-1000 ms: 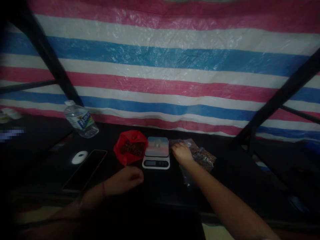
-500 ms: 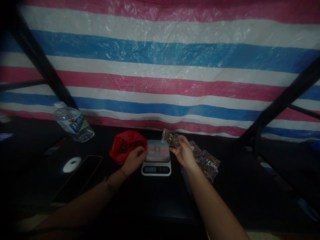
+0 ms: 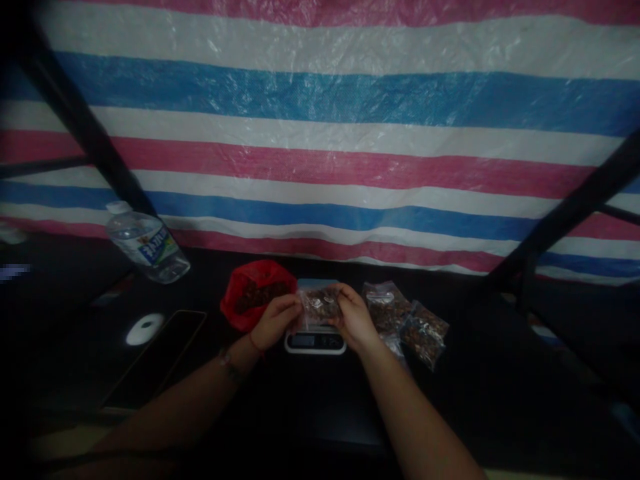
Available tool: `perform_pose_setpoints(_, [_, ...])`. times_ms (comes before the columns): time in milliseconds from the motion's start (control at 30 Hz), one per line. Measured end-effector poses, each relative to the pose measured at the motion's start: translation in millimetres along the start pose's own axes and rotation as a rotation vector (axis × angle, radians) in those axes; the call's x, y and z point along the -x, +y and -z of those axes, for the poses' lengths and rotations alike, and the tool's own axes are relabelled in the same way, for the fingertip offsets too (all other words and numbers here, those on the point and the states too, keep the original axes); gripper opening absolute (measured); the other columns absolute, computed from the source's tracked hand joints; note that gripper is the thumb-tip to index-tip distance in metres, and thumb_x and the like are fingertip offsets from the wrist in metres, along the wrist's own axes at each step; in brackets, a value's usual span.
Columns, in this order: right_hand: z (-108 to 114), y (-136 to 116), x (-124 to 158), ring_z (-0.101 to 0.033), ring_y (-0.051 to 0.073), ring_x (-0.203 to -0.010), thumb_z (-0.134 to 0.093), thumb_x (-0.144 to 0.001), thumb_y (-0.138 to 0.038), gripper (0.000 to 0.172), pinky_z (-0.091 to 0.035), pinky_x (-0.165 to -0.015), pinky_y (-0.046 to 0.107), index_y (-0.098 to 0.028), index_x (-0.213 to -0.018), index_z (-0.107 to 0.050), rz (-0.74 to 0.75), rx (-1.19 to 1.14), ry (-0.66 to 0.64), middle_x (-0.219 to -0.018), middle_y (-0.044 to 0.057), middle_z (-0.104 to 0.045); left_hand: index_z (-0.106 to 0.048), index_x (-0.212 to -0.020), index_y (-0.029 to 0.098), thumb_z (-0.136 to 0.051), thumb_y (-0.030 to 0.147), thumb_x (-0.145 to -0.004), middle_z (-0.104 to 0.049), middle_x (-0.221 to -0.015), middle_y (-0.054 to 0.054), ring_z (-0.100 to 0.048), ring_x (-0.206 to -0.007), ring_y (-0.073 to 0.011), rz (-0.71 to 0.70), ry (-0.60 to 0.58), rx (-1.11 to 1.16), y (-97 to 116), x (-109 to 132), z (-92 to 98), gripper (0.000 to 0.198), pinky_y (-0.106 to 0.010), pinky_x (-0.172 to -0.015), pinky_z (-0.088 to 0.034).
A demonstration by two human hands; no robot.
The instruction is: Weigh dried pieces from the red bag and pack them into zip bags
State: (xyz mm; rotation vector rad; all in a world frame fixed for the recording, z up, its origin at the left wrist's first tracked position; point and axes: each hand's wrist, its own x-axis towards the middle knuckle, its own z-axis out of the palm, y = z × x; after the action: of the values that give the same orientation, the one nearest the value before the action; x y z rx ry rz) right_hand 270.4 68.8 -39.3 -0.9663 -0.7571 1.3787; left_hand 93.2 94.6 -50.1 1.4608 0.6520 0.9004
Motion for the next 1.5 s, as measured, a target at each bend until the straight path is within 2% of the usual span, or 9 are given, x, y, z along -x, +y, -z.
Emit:
perform_pose_setpoints(133, [5, 8, 2, -0.051, 0.010, -0.052, -0.056, -0.078, -0.031, 0.027, -0.038, -0.039, 0.019, -0.021, -0.103, -0.058, 0.117, 0.323, 0.050, -0.078, 0.000, -0.061, -0.052, -0.062, 0.015, -0.060, 0.055, -0.077, -0.049, -0.048, 0.003, -0.043, -0.039, -0.0075, 0.027, 0.031, 0.078, -3, 3, 2.1, 0.043, -0.020, -0.038, -0.031])
perform_pose_setpoints(267, [6, 3, 10, -0.054, 0.013, -0.071, -0.056, -0.077, -0.026, 0.024, -0.045, -0.061, 0.024, -0.021, -0.101, -0.053, 0.495, 0.631, 0.168, -0.088, 0.002, -0.059, -0.051, -0.062, 0.016, -0.060, 0.054, -0.078, -0.050, -0.048, 0.003, -0.043, -0.037, -0.0076, -0.037, 0.115, 0.125, -3, 2, 4.0, 0.042, -0.021, -0.038, -0.033])
perform_pose_setpoints(333, [2, 0, 20, -0.052, 0.013, -0.068, -0.057, -0.080, -0.030, 0.011, -0.043, -0.061, 0.024, -0.021, -0.086, -0.054, 0.560, 0.692, 0.057, -0.077, 0.000, -0.055, -0.050, -0.062, 0.016, -0.057, 0.054, -0.080, -0.050, -0.048, 0.003, -0.044, -0.038, -0.0077, -0.048, 0.099, 0.108, 1, 3, 2.4, 0.043, -0.021, -0.039, -0.035])
perform_pose_setpoints(467, [-9, 2, 35, -0.042, 0.010, -0.053, -0.061, -0.080, -0.041, 0.027, -0.033, -0.049, 0.021, -0.020, -0.068, -0.049, 0.383, 0.701, -0.313, -0.059, -0.004, -0.047, -0.054, -0.066, 0.014, -0.056, 0.050, -0.084, -0.054, -0.053, 0.001, -0.050, -0.044, -0.0088, -0.037, -0.094, -0.039, 12, 7, -2.1, 0.040, -0.019, -0.043, -0.037])
perform_pose_setpoints(667, [-8, 12, 32, -0.042, 0.009, -0.052, -0.072, -0.070, -0.040, 0.034, -0.032, -0.047, 0.019, -0.019, -0.061, -0.047, 0.221, 0.745, -0.301, -0.056, -0.004, -0.050, -0.059, -0.068, 0.012, -0.056, 0.044, -0.085, -0.058, -0.057, -0.001, -0.052, -0.052, -0.0084, -0.061, -0.273, -0.146, 14, 7, -2.8, 0.036, -0.017, -0.050, -0.038])
perform_pose_setpoints(833, [-7, 4, 28, -0.042, 0.009, -0.049, -0.063, -0.076, -0.038, 0.027, -0.031, -0.046, 0.020, -0.017, -0.061, -0.054, 0.074, 0.657, -0.433, -0.055, -0.002, -0.053, -0.056, -0.062, 0.012, -0.051, 0.039, -0.087, -0.056, -0.051, 0.000, -0.048, -0.046, -0.0070, -0.075, -0.245, -0.209, 15, 9, -2.6, 0.036, -0.016, -0.047, -0.035])
perform_pose_setpoints(1200, [3, 4, 21, -0.036, 0.008, -0.043, -0.045, -0.070, -0.018, 0.026, -0.026, -0.045, 0.021, -0.018, -0.045, -0.039, 0.405, 0.818, -0.213, -0.044, -0.004, -0.035, -0.047, -0.050, 0.014, -0.051, 0.016, -0.072, -0.041, -0.045, 0.005, -0.036, -0.043, -0.0046, -0.246, -0.082, -0.584, 21, 6, 2.3, 0.023, -0.016, -0.043, -0.025])
perform_pose_setpoints(1367, [6, -3, 19, -0.059, 0.020, -0.086, -0.052, -0.081, -0.030, 0.014, -0.047, -0.077, 0.032, -0.019, -0.075, -0.058, 0.660, 0.719, -0.297, -0.087, 0.006, -0.061, -0.050, -0.056, 0.016, -0.049, 0.017, -0.074, -0.050, -0.051, 0.002, -0.045, -0.048, -0.0084, -0.520, -0.217, -0.845, 28, 8, 11.0, 0.019, -0.021, -0.050, -0.033])
perform_pose_setpoints(1500, [4, -8, 25, -0.044, 0.027, -0.126, -0.066, -0.077, -0.042, 0.056, -0.035, -0.105, 0.045, -0.024, -0.127, -0.049, 0.662, 0.804, -0.484, -0.133, 0.012, -0.050, -0.051, -0.061, 0.017, -0.045, 0.019, -0.077, -0.056, -0.060, -0.002, -0.054, -0.059, -0.0131, -0.669, -0.333, -0.939, 42, 12, 14.2, 0.017, -0.025, -0.058, -0.041])
